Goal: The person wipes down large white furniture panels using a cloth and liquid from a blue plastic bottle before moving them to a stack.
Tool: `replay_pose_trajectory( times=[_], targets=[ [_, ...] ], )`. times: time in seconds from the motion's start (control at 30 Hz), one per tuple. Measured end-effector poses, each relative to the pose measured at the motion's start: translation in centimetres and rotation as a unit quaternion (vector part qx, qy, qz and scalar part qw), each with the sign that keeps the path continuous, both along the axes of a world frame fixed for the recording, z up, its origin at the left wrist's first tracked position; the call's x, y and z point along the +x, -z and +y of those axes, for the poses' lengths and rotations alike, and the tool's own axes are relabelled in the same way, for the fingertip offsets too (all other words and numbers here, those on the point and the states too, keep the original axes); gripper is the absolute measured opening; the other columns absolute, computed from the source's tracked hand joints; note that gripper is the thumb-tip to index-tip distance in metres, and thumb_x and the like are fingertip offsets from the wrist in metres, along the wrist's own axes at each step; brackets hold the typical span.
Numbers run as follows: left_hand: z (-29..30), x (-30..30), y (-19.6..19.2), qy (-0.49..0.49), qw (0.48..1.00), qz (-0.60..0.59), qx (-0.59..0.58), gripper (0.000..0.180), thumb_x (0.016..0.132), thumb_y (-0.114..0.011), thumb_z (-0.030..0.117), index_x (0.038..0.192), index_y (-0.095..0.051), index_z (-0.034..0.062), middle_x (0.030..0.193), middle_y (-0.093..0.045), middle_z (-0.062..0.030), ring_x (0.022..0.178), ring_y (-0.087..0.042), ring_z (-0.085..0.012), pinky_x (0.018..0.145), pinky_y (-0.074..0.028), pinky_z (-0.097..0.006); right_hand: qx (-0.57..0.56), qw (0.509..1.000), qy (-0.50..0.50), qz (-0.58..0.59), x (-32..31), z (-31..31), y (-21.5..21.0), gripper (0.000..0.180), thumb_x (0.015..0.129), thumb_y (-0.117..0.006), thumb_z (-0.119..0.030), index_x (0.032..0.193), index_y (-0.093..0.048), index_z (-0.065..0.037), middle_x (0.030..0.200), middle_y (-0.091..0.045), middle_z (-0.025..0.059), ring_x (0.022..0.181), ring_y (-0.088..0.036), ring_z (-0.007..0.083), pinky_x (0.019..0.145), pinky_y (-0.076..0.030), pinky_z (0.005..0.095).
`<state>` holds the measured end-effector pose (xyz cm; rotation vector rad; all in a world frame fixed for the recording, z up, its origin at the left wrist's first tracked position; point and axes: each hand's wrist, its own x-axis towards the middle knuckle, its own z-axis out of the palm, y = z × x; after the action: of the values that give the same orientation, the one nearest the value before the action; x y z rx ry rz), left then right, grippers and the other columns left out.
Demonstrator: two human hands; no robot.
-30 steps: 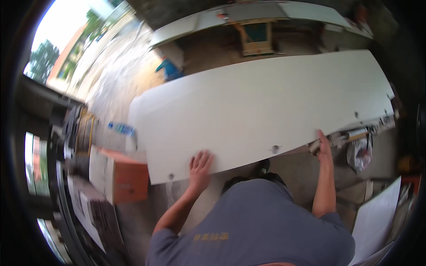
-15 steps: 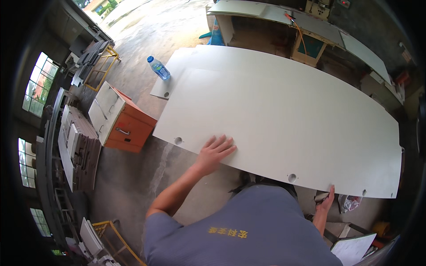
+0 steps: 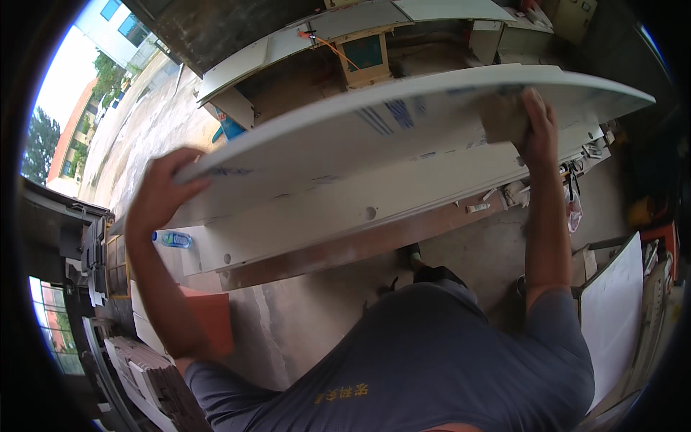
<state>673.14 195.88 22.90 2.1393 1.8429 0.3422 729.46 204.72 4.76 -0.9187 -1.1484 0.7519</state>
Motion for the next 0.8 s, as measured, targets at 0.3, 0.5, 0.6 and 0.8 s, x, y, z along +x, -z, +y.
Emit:
replay_pose_trajectory(
  times=[0.3,0.5,0.6,0.8],
  targets=[
    [25.5,11.3,7.4,-0.029,0.941,0.13,0.313,0.056,0.1,-0.059,0.064,0.093,-0.072,0.0095,0.07,-0.068,-0.0137,0.074,-0.069,-0.0371,0.073,-0.054,-0.047,-0.213,0.932,0.039,0.29,6.4,9.4,7.7,0.044,0.103,-0.066,-0.047,0.113,-0.067,-0.004,0.106,-0.066,0.009,0.087,-0.066,0.0175,0.069,-0.056,0.0307],
    [36.3,9.7,12.5,-0.041,0.978,0.085,0.186,0.062,0.102,-0.05,0.067,0.101,-0.077,0.011,0.076,-0.071,-0.0149,0.079,-0.07,-0.0382,0.077,-0.055,-0.048,-0.182,0.961,0.177,0.107,15.1,9.0,16.2,0.039,0.107,-0.061,-0.034,0.131,-0.065,-0.004,0.127,-0.065,0.0118,0.105,-0.068,0.0226,0.085,-0.058,0.0349],
    [39.3,9.6,18.3,-0.015,0.987,0.029,0.156,0.052,0.103,-0.057,0.058,0.111,-0.077,0.0113,0.096,-0.074,-0.0153,0.097,-0.07,-0.0363,0.088,-0.055,-0.046,-0.189,0.947,0.203,-0.159,14.9,10.9,16.0,0.038,0.109,-0.054,-0.024,0.141,-0.062,-0.003,0.145,-0.061,0.0138,0.123,-0.065,0.0295,0.102,-0.052,0.0369],
    [37.3,12.3,31.5,0.061,0.989,0.079,0.108,0.066,0.101,-0.066,0.039,0.158,-0.044,0.0134,0.163,-0.043,-0.013,0.149,-0.041,-0.036,0.122,-0.034,-0.051,-0.161,0.825,0.159,-0.517,16.7,18.5,17.9,0.047,0.109,-0.054,-0.025,0.151,-0.053,-0.004,0.164,-0.045,0.0118,0.148,-0.044,0.0345,0.121,-0.037,0.0415]
  ],
)
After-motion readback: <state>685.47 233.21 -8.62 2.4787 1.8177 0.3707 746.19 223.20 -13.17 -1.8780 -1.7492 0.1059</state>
